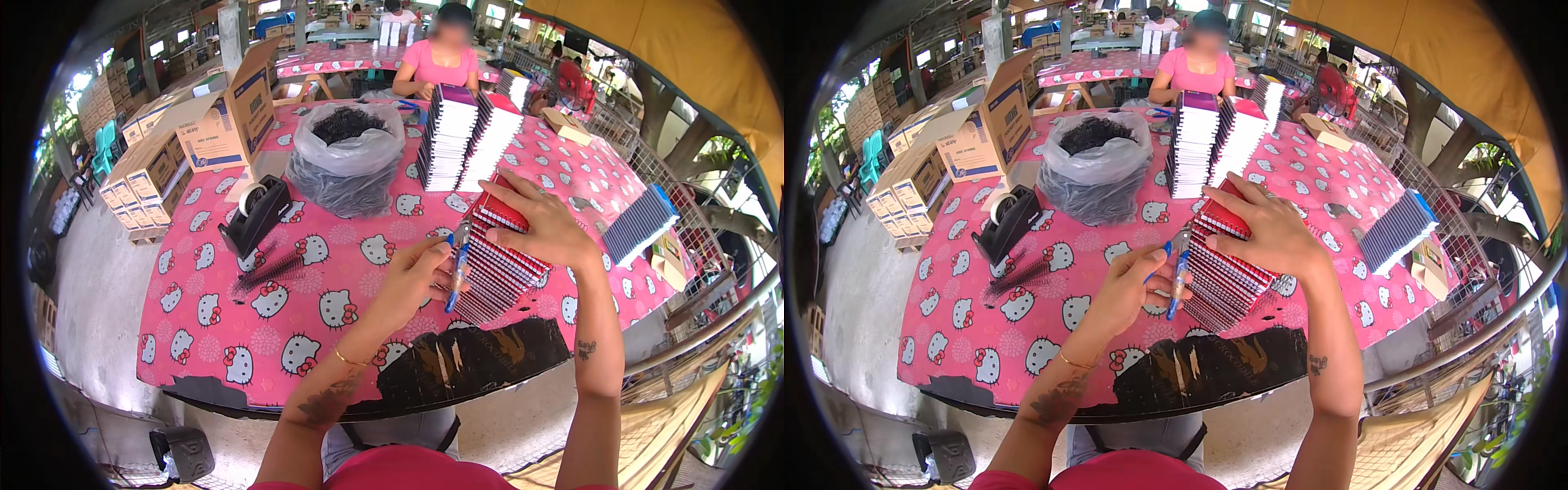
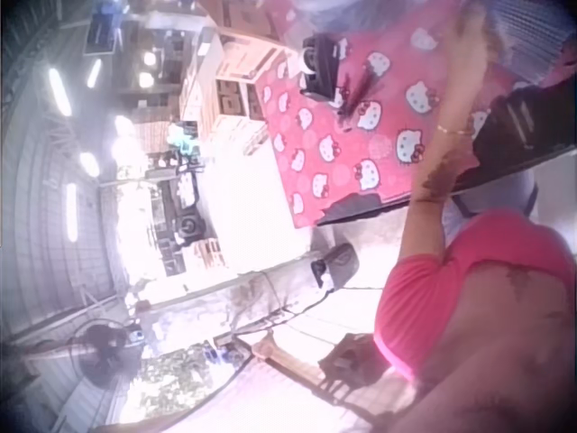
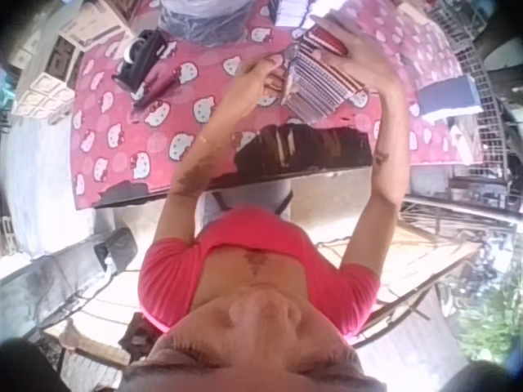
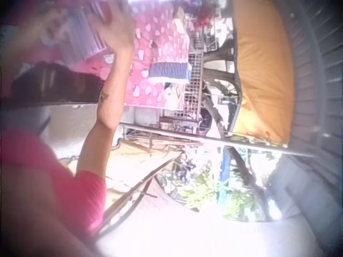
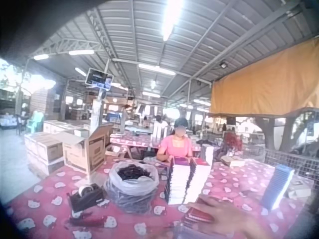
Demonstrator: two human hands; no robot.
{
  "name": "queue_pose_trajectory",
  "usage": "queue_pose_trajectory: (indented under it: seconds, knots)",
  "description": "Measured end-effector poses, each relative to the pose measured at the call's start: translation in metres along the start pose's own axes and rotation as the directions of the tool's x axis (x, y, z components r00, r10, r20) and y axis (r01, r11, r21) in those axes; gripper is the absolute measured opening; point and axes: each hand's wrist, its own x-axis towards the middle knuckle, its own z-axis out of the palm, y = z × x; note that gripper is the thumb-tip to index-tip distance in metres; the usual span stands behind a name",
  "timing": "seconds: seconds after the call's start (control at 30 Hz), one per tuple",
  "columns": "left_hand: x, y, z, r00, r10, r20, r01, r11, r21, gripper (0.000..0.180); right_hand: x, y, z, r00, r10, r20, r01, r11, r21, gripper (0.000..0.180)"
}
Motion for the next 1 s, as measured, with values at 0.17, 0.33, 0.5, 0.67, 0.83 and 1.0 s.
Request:
queue_pose_trajectory:
  seconds: [0.17,0.33,0.5,0.67,0.83,1.0]
  knots:
    - [0.001,-0.001,0.002,1.000,0.013,-0.028,-0.011,0.998,0.063,0.040,0.000,-0.002,0.000,1.000,0.019,0.009,-0.019,1.000,0.003,0.067]
    - [0.001,-0.003,-0.002,0.985,0.170,-0.003,-0.152,0.892,0.425,0.038,0.000,-0.001,0.000,1.000,0.013,-0.001,-0.013,1.000,-0.011,0.071]
    - [-0.008,-0.011,-0.001,0.996,0.076,-0.044,-0.069,0.989,0.132,0.039,-0.001,-0.003,0.000,1.000,0.019,0.001,-0.019,0.999,-0.044,0.078]
    - [-0.005,-0.017,-0.001,0.998,0.031,-0.055,-0.031,1.000,0.006,0.042,-0.001,-0.008,-0.003,0.999,0.041,0.020,-0.040,0.998,-0.050,0.080]
    - [-0.009,-0.022,-0.003,0.772,0.617,0.153,-0.290,0.128,0.948,0.046,0.000,-0.010,-0.003,0.999,0.052,0.017,-0.051,0.996,-0.073,0.079]
    - [-0.005,-0.025,-0.006,0.997,-0.014,-0.082,0.005,0.995,-0.102,0.048,0.000,-0.009,-0.002,0.999,0.050,0.018,-0.049,0.996,-0.081,0.079]
